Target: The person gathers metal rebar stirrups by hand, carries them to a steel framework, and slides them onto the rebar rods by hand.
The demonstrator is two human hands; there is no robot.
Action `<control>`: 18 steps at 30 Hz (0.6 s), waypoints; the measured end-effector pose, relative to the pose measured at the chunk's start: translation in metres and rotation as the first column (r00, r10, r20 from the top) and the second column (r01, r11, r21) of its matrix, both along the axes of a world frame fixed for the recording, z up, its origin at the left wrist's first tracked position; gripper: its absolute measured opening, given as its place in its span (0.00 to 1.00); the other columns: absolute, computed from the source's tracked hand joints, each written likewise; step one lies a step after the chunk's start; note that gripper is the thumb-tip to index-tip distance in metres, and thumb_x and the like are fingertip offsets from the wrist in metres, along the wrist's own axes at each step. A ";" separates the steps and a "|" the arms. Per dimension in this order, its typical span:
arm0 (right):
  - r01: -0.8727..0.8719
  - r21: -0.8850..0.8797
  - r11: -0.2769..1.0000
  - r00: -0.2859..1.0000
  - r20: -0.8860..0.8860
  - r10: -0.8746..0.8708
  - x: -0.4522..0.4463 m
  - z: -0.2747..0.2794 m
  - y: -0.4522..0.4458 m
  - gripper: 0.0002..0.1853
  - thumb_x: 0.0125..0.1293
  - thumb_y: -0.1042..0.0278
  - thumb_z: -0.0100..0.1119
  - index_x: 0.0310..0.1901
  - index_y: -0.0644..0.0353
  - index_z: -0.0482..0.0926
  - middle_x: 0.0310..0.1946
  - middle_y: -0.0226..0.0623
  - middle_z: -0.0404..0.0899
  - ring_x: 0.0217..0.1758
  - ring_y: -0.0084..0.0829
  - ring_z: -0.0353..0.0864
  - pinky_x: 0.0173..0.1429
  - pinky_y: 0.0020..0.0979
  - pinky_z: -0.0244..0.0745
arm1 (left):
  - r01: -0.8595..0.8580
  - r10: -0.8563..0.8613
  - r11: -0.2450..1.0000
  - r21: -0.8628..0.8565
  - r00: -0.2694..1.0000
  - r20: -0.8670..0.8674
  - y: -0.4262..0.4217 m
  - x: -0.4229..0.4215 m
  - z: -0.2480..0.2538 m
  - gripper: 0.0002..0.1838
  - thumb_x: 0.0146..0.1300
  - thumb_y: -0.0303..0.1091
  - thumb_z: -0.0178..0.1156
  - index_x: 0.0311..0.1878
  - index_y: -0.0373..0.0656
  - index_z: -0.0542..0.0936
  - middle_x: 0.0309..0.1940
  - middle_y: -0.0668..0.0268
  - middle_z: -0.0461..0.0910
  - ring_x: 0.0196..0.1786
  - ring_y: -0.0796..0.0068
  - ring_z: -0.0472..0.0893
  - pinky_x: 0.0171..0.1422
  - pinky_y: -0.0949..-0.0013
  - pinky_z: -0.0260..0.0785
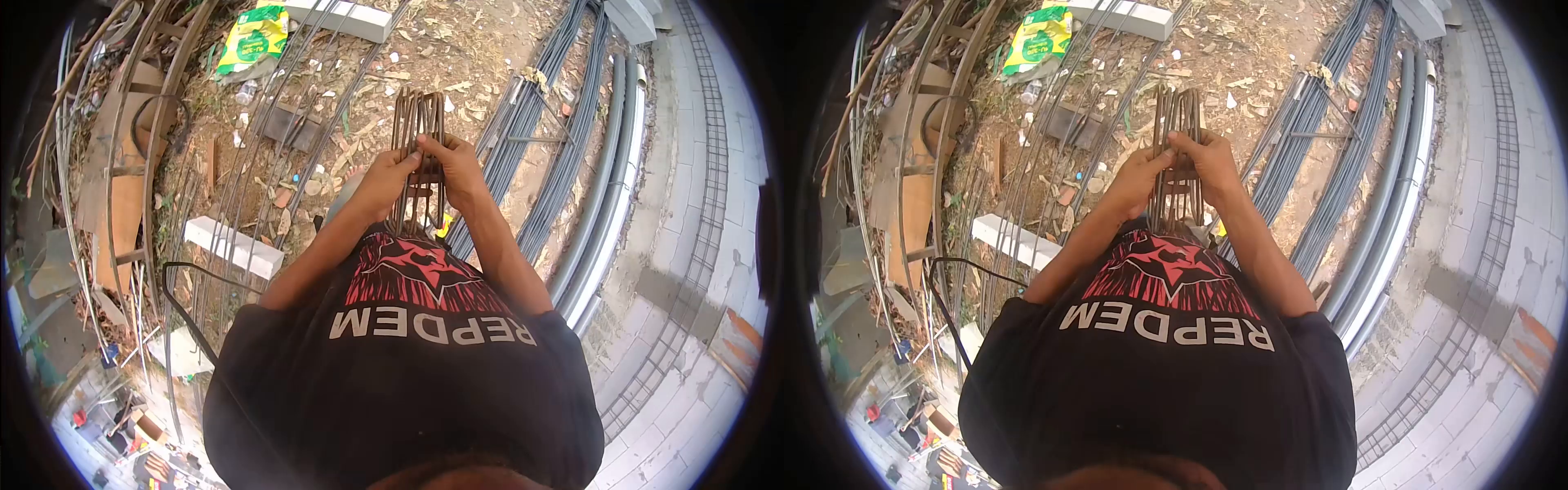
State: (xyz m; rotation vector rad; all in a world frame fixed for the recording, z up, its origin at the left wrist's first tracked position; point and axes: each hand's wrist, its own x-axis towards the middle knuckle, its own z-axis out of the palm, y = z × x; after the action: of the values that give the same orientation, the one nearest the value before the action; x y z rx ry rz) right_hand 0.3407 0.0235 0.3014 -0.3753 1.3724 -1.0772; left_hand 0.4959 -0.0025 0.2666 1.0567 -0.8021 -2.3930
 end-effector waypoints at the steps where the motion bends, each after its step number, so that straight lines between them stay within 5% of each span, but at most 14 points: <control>1: 0.043 0.001 0.999 0.998 -0.034 -0.043 -0.019 0.011 -0.020 0.16 0.64 0.62 0.72 0.42 0.66 0.79 0.30 0.37 0.83 0.27 0.30 0.84 0.31 0.35 0.85 | 0.056 -0.057 0.998 -0.033 0.998 -0.015 -0.023 -0.023 0.013 0.16 0.80 0.38 0.50 0.58 0.37 0.78 0.50 0.61 0.84 0.52 0.67 0.85 0.54 0.56 0.83; 4: 0.229 -0.036 0.973 0.970 -0.076 -0.231 -0.073 0.024 -0.060 0.13 0.65 0.64 0.71 0.40 0.66 0.80 0.30 0.35 0.83 0.27 0.26 0.83 0.30 0.29 0.81 | 0.208 -0.213 0.975 -0.074 0.975 -0.068 -0.078 -0.091 0.012 0.15 0.80 0.37 0.49 0.60 0.39 0.78 0.54 0.65 0.83 0.56 0.71 0.83 0.54 0.58 0.81; 9: 0.431 -0.089 0.898 0.881 -0.172 -0.440 -0.181 0.003 -0.095 0.11 0.69 0.64 0.66 0.41 0.65 0.81 0.30 0.33 0.83 0.26 0.21 0.80 0.29 0.24 0.75 | 0.430 -0.422 0.879 -0.205 0.903 0.084 -0.142 -0.217 0.030 0.14 0.75 0.31 0.57 0.58 0.35 0.77 0.49 0.64 0.83 0.52 0.71 0.83 0.49 0.60 0.83; 13: 0.365 -0.066 0.929 0.921 -0.123 -0.370 -0.275 0.008 -0.144 0.18 0.74 0.59 0.62 0.51 0.68 0.80 0.35 0.35 0.83 0.33 0.22 0.81 0.38 0.27 0.76 | 0.485 -0.455 0.866 -0.125 0.866 0.208 -0.208 -0.332 0.023 0.14 0.70 0.24 0.58 0.58 0.35 0.76 0.47 0.60 0.82 0.48 0.68 0.85 0.45 0.61 0.85; 15: 0.316 -0.145 0.938 0.932 -0.140 -0.336 -0.336 -0.013 -0.184 0.21 0.75 0.56 0.59 0.56 0.69 0.78 0.38 0.36 0.83 0.38 0.23 0.81 0.44 0.28 0.77 | 0.416 -0.400 0.898 -0.141 0.908 0.127 -0.253 -0.394 0.002 0.13 0.70 0.23 0.56 0.56 0.36 0.76 0.46 0.59 0.82 0.46 0.65 0.85 0.45 0.56 0.86; 18: 0.256 -0.074 0.964 0.957 -0.122 -0.263 -0.412 0.026 -0.227 0.35 0.77 0.51 0.56 0.73 0.70 0.64 0.56 0.46 0.80 0.53 0.30 0.81 0.59 0.33 0.76 | 0.314 -0.313 0.947 -0.068 0.949 0.028 -0.282 -0.458 0.011 0.12 0.72 0.27 0.58 0.56 0.37 0.77 0.46 0.60 0.82 0.45 0.66 0.85 0.46 0.55 0.85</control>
State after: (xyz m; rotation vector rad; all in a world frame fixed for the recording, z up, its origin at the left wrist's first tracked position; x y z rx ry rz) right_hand -0.0709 -0.2034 0.3274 -0.3173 1.5398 -1.3302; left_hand 0.0374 -0.2844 0.2779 0.9837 -1.1281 -2.5933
